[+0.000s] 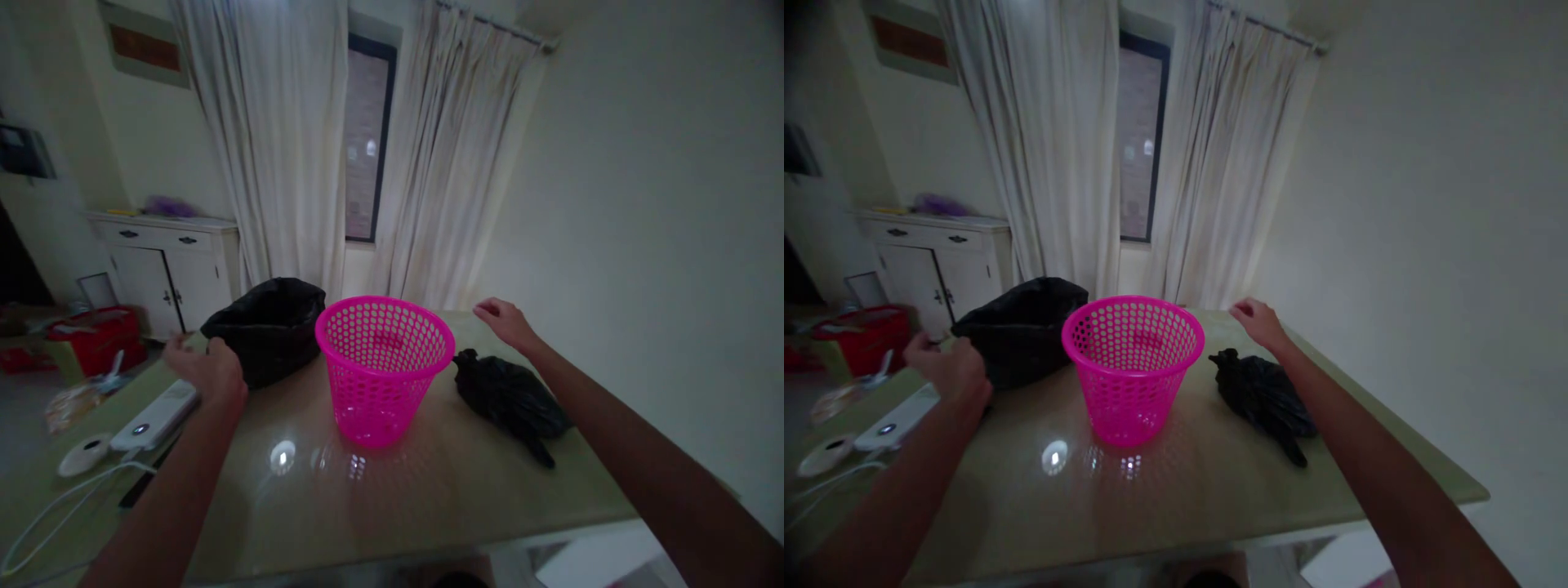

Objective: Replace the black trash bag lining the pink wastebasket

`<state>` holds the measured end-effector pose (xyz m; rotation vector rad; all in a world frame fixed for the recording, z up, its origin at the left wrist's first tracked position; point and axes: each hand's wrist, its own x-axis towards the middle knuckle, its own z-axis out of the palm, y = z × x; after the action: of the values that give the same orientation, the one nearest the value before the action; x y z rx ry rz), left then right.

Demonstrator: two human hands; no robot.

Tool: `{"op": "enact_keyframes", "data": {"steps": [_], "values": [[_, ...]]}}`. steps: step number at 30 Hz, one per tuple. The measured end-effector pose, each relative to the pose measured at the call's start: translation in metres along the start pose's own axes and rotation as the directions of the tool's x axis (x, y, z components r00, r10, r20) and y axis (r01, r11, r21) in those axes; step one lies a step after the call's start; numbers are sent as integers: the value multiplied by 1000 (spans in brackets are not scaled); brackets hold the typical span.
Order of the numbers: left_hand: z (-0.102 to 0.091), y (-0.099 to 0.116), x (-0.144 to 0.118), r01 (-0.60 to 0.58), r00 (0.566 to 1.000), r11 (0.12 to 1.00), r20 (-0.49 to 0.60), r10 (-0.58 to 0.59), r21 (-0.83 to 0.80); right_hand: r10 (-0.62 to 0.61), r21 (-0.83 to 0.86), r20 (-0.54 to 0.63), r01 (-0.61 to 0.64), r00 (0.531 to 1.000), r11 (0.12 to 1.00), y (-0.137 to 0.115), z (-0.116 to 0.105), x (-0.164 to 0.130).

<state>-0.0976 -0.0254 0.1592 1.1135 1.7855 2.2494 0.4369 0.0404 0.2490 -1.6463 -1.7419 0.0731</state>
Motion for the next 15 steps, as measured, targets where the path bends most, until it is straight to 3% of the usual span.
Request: {"op": "enact_keyframes", "data": {"steps": [2, 3, 4, 5, 7, 9, 10, 12, 15], "values": [[-1, 27, -21, -110, 993, 994, -48, 109, -22, 44, -80, 176, -31, 983, 996, 41, -2, -35], [0, 42, -32, -202, 976, 977, 69, 207, -66, 55, -120, 237, -27, 970, 992, 57, 0, -53], [2, 57, -43, -301, 908, 948, 270, 319, -108, 51, -152, 284, -8, 957, 988, 70, 3, -69], [5, 71, -53, -394, 833, 906, 357, 423, -156, 37, -181, 325, 24, 945, 983, 81, 8, -85], [14, 91, -71, -549, 575, 800, 586, 571, -241, 14, -247, 367, 83, 930, 966, 92, 19, -111], [23, 102, -85, -664, 343, 690, 703, 623, -287, 19, -323, 380, 113, 925, 940, 96, 29, -127], [27, 105, -90, -707, 273, 643, 725, 633, -295, 32, -356, 368, 109, 929, 928, 96, 31, -131], [31, 107, -97, -764, 223, 575, 715, 662, -294, 71, -378, 283, 43, 957, 925, 94, 28, -129], [29, 110, -105, -803, 208, 514, 667, 716, -302, 171, -202, -38, -175, 985, 964, 86, 3, -107]]}}
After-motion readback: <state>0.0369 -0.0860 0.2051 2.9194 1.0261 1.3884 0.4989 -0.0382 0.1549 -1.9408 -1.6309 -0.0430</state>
